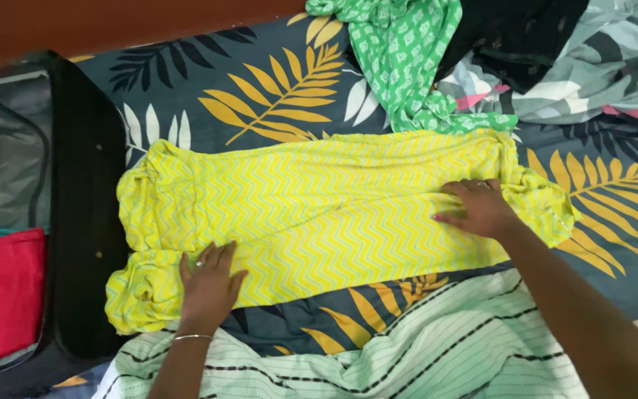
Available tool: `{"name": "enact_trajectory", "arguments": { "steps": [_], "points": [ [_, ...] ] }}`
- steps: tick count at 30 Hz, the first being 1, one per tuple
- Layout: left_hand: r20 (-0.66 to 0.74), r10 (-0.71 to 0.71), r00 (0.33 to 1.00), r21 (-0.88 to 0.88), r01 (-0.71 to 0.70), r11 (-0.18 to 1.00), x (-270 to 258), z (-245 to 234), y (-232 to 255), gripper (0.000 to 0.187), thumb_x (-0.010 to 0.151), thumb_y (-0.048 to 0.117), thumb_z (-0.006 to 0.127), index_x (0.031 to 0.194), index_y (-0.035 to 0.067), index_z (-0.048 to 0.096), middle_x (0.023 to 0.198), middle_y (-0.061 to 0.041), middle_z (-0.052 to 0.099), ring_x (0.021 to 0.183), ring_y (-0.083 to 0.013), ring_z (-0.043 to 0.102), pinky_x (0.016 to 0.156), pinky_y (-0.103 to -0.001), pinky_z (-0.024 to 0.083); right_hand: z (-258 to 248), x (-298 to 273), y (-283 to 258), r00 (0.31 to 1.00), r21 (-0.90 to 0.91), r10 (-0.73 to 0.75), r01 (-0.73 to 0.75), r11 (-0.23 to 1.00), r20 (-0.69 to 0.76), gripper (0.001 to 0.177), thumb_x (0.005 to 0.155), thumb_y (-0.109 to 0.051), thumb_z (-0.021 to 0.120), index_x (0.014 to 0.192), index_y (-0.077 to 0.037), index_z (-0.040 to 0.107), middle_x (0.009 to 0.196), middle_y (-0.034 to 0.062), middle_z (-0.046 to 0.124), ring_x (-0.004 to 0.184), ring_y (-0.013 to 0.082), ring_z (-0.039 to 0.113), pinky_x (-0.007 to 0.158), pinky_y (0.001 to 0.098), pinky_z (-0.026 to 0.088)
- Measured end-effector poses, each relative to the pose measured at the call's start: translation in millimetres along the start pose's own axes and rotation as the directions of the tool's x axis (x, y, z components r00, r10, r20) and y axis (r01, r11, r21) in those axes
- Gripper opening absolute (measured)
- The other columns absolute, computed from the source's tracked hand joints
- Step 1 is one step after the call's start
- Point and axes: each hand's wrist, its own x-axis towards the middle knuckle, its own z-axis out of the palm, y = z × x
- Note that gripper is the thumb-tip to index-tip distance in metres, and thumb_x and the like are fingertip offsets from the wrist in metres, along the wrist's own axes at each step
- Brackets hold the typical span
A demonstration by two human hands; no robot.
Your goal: The person folds a yellow patterned shirt on a bed and places it inside a suitcase.
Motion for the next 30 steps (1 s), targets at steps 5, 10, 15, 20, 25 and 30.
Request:
{"name": "enact_trajectory", "arguments": {
  "steps": [5,10,15,20,25,30],
  "points": [
    [-0.094,0.089,0.992,0.068,-0.083,0.994,-2,-16,1,0.025,0.088,0.028,0.068,0.110,0.017,0.069,0.104,-0.006,0.065,0.112,-0.0281,0.060,0.108,-0.050,0.039,-5,-6,21,0.984,-0.032,-0.122,0.127,0.991,0.126,0.050,0.080,-0.051,0.074,0.115,-0.015,0.069,0.112,0.0076,0.071,0.110,0.0294,0.067,0.103,0.0451,0.045],
    [0.030,0.328,0.944,-0.106,-0.323,0.940,-27,-57,-24,0.022,0.085,0.026,0.070,0.100,0.011,0.069,0.094,-0.011,0.066,0.101,-0.0324,0.064,0.095,-0.045,0.046,-13,-62,49,0.922,0.017,-0.385,0.385,0.923,0.033,0.051,0.066,-0.030,0.080,0.111,-0.008,0.070,0.109,0.0174,0.070,0.102,0.0377,0.066,0.088,0.0476,0.052],
    [0.571,0.282,0.771,0.022,-0.358,0.934,-66,-74,-52,0.040,0.086,0.034,0.067,0.123,0.019,0.066,0.100,-0.005,0.073,0.095,-0.0285,0.066,0.091,-0.043,0.051,-26,-121,70,0.904,-0.114,-0.170,0.231,0.966,0.393,0.056,0.072,-0.035,0.079,0.124,-0.021,0.065,0.105,0.0121,0.072,0.103,0.0339,0.067,0.095,0.0461,0.052],
    [0.586,-0.018,0.810,0.199,-0.122,0.972,-76,-74,-76,0.044,0.083,0.054,0.070,0.117,0.026,0.070,0.105,-0.001,0.075,0.107,-0.0224,0.070,0.098,-0.038,0.054,-12,-135,111,0.780,-0.253,0.239,-0.106,0.962,0.579,0.039,0.080,-0.035,0.073,0.119,-0.030,0.071,0.112,0.0029,0.076,0.112,0.0242,0.073,0.100,0.0388,0.056],
    [0.724,-0.192,0.662,0.154,0.117,0.981,-46,-69,-118,0.053,0.078,0.051,0.081,0.122,0.023,0.071,0.124,-0.005,0.071,0.123,-0.0257,0.066,0.107,-0.037,0.052,18,-92,176,0.826,-0.315,0.213,-0.046,0.948,0.522,0.046,0.082,-0.038,0.069,0.127,-0.028,0.065,0.123,0.0040,0.069,0.118,0.0232,0.068,0.103,0.0392,0.053],
    [0.259,-0.168,0.951,0.026,0.167,0.986,-1,-54,-130,0.055,0.084,0.034,0.072,0.134,0.012,0.063,0.135,-0.015,0.064,0.123,-0.0367,0.061,0.103,-0.047,0.050,20,-56,156,0.919,-0.296,0.345,-0.281,0.913,0.193,0.060,0.082,-0.040,0.069,0.139,-0.025,0.057,0.137,0.0020,0.062,0.137,0.0273,0.052,0.114,0.0572,0.036]
  ]
}}
